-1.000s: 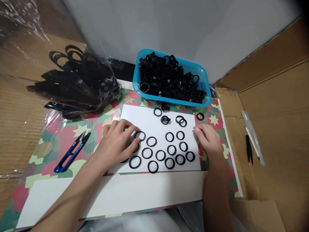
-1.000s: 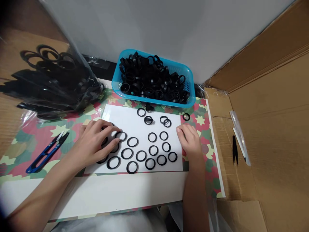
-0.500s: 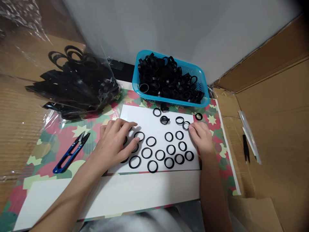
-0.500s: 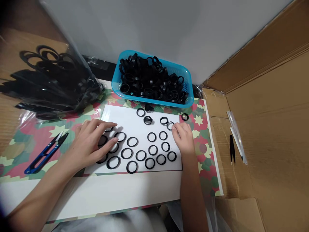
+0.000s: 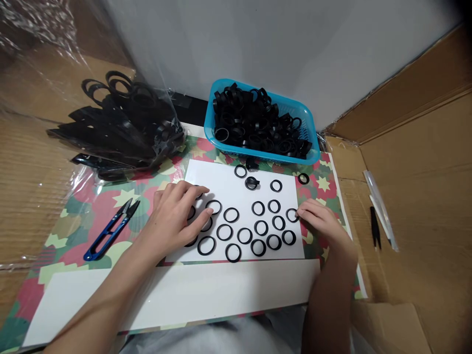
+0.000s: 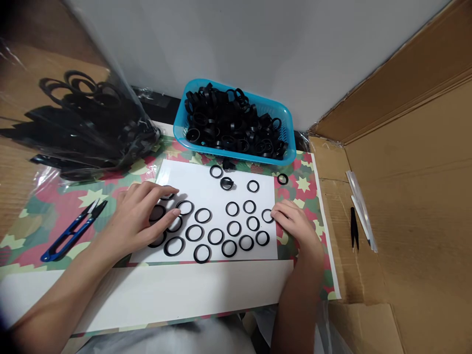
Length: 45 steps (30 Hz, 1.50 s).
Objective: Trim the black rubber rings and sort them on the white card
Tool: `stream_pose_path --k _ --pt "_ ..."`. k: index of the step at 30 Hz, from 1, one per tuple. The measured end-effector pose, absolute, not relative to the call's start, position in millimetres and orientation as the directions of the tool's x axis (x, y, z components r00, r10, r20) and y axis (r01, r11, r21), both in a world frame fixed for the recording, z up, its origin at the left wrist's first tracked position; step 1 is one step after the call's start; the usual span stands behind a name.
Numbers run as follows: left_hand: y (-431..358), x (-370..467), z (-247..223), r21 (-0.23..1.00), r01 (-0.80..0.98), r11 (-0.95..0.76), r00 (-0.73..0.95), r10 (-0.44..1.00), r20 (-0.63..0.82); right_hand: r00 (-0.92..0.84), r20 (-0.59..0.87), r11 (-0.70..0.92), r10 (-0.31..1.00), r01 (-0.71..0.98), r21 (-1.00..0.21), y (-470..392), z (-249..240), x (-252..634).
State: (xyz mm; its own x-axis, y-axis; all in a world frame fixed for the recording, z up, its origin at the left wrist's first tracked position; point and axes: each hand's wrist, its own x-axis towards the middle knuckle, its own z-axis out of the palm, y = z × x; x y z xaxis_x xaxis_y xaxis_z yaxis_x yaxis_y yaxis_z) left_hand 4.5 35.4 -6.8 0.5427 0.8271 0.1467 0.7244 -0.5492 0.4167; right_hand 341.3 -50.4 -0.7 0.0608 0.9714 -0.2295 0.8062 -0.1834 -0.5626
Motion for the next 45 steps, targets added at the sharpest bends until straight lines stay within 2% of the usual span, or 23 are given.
stream_pose_path --k 3,6,8,13,17,22,26,30,33,35,39,45 --pt "35.4 5.2 -6.8 0.422 0.717 -0.554 0.545 0.824 0.156 0.097 -0.246 -0.237 0.964 0.729 -0.642 -54.5 5.5 339.8" --pt "35.3 5.9 -6.3 0.443 0.707 -0.551 0.541 0.825 0.162 0.305 -0.088 -0.277 0.948 0.656 -0.702 -55.1 12.2 337.8" --pt "34.8 6.1 -5.7 0.454 0.702 -0.549 0.537 0.827 0.169 0.366 -0.033 -0.288 0.930 0.669 -0.686 -50.5 15.5 335.2" --pt "31.3 6.1 -3.9 0.460 0.691 -0.558 0.551 0.818 0.164 0.190 -0.109 -0.218 0.976 0.792 -0.570 -27.1 18.3 319.5" --pt "28.8 5.5 -3.6 0.470 0.680 -0.563 0.560 0.813 0.163 0.159 -0.131 -0.204 0.978 0.843 -0.498 -11.2 12.3 303.0" --pt "26.7 3.8 0.1 0.476 0.667 -0.573 0.540 0.812 0.219 0.160 -0.009 -0.143 0.987 0.858 -0.493 -6.5 0.7 295.3" --pt "23.6 1.1 9.0 0.545 0.664 -0.513 0.399 0.859 0.321 0.218 0.093 -0.139 0.972 0.841 -0.523 -12.2 8.7 294.0" --pt "19.7 -2.2 15.0 0.611 0.648 -0.455 0.271 0.887 0.374 0.056 0.145 0.028 0.988 0.852 -0.522 -9.9 22.3 270.9" --pt "18.4 -3.8 15.0 0.615 0.629 -0.475 0.278 0.877 0.393 -0.164 0.107 0.196 0.981 0.842 -0.504 -0.3 20.6 242.5" --pt "18.8 -4.2 13.9 0.613 0.608 -0.505 0.285 0.859 0.426 -0.264 0.054 0.260 0.963 0.858 -0.443 5.7 14.3 229.0" --pt "20.0 -4.0 12.9 0.612 0.572 -0.545 0.278 0.832 0.481 -0.285 -0.010 0.264 0.959 0.901 -0.345 6.3 3.2 228.3" --pt "17.9 -2.8 13.9 0.617 0.560 -0.553 0.297 0.829 0.474 -0.302 -0.024 0.273 0.953 0.891 -0.362 -11.1 1.0 244.9"
